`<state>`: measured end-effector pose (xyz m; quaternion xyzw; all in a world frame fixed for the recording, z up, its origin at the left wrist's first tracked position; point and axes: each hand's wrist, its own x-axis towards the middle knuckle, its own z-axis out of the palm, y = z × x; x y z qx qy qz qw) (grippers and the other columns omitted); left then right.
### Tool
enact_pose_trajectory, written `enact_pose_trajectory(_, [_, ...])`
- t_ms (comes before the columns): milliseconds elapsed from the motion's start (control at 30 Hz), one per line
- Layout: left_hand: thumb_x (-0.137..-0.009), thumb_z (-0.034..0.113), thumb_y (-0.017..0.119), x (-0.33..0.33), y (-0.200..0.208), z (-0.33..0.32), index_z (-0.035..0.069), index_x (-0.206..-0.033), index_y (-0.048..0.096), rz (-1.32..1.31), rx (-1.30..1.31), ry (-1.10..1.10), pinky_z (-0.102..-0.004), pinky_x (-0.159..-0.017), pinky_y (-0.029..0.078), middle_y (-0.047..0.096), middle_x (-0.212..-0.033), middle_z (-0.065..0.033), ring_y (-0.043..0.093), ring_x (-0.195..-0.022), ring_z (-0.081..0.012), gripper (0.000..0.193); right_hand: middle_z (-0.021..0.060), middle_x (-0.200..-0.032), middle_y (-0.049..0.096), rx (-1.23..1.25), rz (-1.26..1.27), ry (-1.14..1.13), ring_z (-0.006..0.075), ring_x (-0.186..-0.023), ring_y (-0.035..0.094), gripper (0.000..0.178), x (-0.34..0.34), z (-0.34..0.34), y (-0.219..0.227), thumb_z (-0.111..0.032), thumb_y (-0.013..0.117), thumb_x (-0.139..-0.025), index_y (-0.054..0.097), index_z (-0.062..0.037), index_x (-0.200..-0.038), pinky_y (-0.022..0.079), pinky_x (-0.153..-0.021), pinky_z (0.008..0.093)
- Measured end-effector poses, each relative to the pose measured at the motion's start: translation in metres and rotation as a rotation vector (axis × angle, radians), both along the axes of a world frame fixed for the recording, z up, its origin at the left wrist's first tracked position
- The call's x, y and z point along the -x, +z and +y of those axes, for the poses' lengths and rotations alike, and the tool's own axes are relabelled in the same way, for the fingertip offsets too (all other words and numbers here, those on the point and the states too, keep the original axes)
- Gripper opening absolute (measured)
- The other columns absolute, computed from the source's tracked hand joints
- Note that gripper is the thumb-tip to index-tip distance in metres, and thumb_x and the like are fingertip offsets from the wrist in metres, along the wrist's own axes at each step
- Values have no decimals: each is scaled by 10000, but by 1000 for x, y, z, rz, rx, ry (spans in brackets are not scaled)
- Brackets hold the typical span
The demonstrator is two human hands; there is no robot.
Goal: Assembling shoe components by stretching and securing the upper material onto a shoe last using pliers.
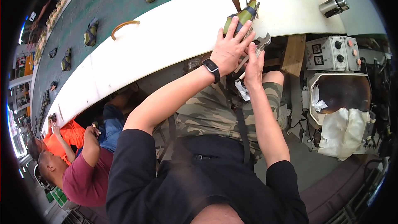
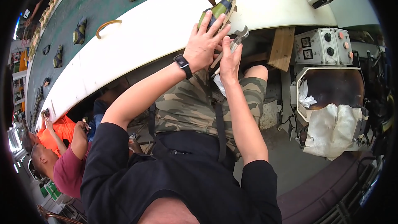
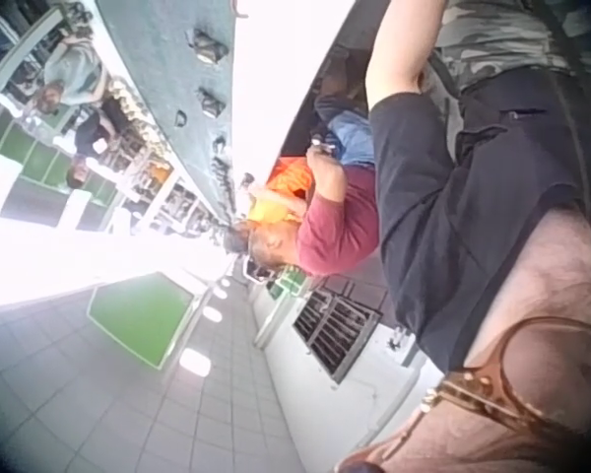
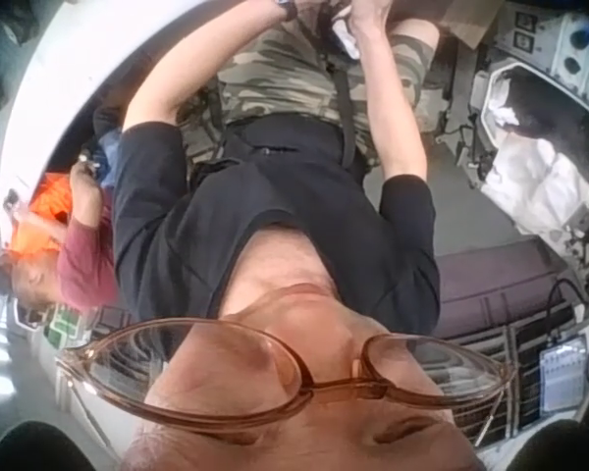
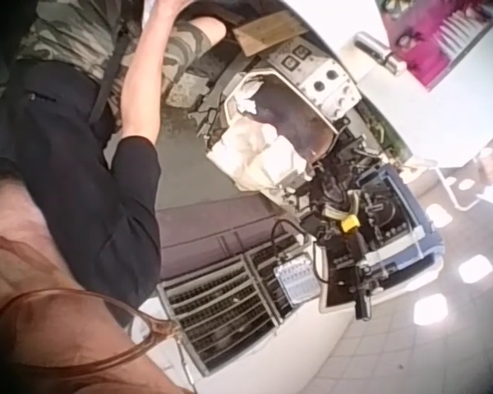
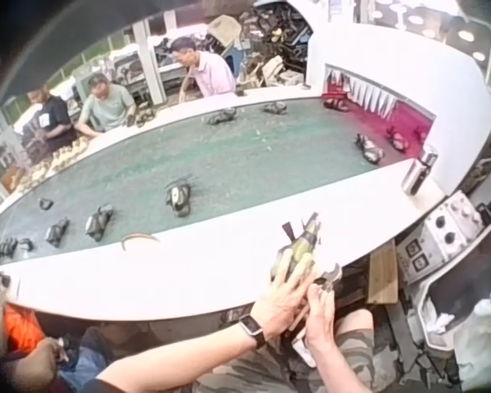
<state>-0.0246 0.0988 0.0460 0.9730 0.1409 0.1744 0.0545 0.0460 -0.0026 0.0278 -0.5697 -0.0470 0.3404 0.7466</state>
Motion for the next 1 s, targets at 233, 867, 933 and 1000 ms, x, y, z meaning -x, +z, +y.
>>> enact_pose_trajectory(233, [-838,158,675,-4,27,12,15,-1274,536,-551,1191,231,-433,-959,516,616,-1261,-229,624,-1190,-279,480,138,-1084,626,84,-76,62,204,-931,702,589,2,2,-6,-381,749,-919,379,-29,-1213,578,-630,296])
enact_pose_trajectory(867, [-892,277,715,-16,-9,33,-54,-931,681,-507,1665,247,-252,-683,506,710,-877,-81,635,-759,-112,335,99,-1167,587,-3,43,102,221,-1036,646,619,-2,-23,13,-434,694,-949,394,-41,-1323,579,-719,356])
enact_pose_trajectory(933, [-934,227,638,-10,8,6,-68,-1051,655,-645,1921,20,-271,-775,524,712,-974,-98,654,-826,-135,318,85,-1173,580,-64,50,120,212,-1043,635,623,1,-34,13,-435,687,-953,401,-40,-1341,580,-727,363])
enact_pose_trajectory(1000, [-942,191,594,0,14,-3,-86,-1158,618,-642,2049,-126,-303,-926,494,693,-1107,-127,645,-988,-162,352,80,-1163,576,-146,-179,140,167,-1033,604,578,6,-36,24,-320,768,-889,439,-35,-1268,535,-789,292])
